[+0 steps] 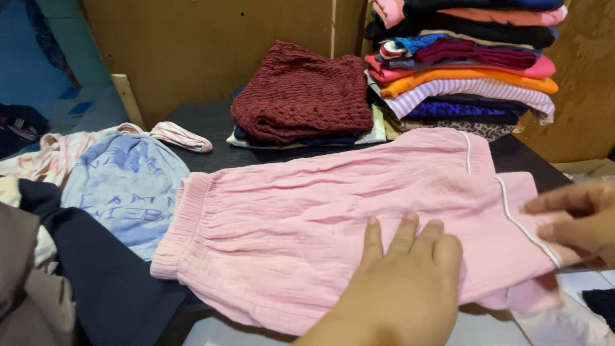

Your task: The person folds several small pieces of clothing, including shorts and tops, by hand and places them on a stack on a black table.

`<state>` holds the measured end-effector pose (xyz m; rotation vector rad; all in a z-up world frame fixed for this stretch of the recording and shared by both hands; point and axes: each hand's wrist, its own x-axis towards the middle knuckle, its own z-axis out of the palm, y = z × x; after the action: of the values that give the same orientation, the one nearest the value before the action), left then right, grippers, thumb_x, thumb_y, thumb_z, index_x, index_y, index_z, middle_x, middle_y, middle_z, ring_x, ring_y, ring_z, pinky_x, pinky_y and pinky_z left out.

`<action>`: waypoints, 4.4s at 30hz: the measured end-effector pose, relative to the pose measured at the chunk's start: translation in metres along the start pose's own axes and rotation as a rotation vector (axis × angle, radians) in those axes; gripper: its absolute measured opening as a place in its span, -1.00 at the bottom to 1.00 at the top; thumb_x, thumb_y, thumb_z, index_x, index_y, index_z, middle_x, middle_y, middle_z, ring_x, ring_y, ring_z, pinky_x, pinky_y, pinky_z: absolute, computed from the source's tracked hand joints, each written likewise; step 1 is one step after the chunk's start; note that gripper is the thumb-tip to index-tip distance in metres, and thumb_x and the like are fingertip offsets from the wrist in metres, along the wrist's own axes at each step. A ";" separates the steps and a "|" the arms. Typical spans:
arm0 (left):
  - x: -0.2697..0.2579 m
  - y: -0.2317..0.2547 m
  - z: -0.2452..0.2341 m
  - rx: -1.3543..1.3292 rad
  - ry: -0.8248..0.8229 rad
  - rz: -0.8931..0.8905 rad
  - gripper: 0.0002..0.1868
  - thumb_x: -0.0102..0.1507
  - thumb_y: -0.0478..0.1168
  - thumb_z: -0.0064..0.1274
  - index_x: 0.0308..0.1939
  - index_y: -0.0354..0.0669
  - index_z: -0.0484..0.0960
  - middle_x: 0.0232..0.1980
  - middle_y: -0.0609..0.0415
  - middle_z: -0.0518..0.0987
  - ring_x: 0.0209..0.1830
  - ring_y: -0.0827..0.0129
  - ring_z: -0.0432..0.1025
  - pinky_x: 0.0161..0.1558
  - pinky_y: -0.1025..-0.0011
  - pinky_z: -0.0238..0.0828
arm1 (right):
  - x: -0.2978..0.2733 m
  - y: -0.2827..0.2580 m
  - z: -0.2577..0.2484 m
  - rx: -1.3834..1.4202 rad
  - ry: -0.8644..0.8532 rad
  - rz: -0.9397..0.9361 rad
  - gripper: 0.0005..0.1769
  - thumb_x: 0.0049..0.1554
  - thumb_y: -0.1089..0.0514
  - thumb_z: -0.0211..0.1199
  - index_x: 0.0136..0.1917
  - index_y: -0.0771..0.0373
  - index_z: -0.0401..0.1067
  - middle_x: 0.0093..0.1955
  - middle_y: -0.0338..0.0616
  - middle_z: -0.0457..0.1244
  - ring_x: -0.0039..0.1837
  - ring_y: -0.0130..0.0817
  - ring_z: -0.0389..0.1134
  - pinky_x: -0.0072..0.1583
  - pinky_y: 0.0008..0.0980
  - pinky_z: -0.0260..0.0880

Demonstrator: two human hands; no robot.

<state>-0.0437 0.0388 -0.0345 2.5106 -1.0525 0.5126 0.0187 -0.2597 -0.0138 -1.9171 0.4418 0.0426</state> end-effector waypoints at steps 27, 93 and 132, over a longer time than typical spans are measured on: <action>0.031 0.015 -0.024 -0.056 -0.128 -0.061 -0.25 0.18 0.15 -0.07 0.47 0.18 0.34 0.60 -0.14 0.09 0.59 -0.26 -0.12 0.35 -0.65 -0.46 | 0.075 -0.093 0.077 -0.489 0.138 -0.232 -0.68 0.19 0.31 0.23 0.21 0.34 0.57 -0.13 0.17 0.42 -0.21 -0.06 0.42 -0.20 -0.07 0.43; 0.061 -0.047 -0.020 -0.045 0.517 -0.141 -0.70 0.02 -0.36 0.13 -0.16 -0.20 0.66 -0.06 -0.08 0.59 0.00 -0.09 0.44 -0.05 -0.01 0.36 | -0.032 -0.062 0.075 -0.420 0.471 -0.595 -0.55 0.15 0.39 0.08 0.24 0.17 0.56 0.15 0.10 0.41 0.06 -0.17 0.44 0.08 -0.21 0.43; 0.136 -0.040 0.032 -1.539 -0.013 -0.439 -0.34 0.15 -0.18 0.03 0.25 -0.61 0.54 0.02 -0.41 0.64 -0.19 -0.01 0.40 -0.17 0.05 0.32 | -0.063 -0.125 0.051 0.148 0.136 -0.434 -0.86 0.21 0.19 0.19 0.00 0.31 0.45 -0.18 -0.05 0.39 -0.21 -0.28 0.48 -0.19 -0.28 0.56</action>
<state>0.0812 -0.0314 -0.0071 1.2282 -0.4572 -0.3728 0.0101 -0.1561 0.0926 -1.8371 0.1065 -0.3953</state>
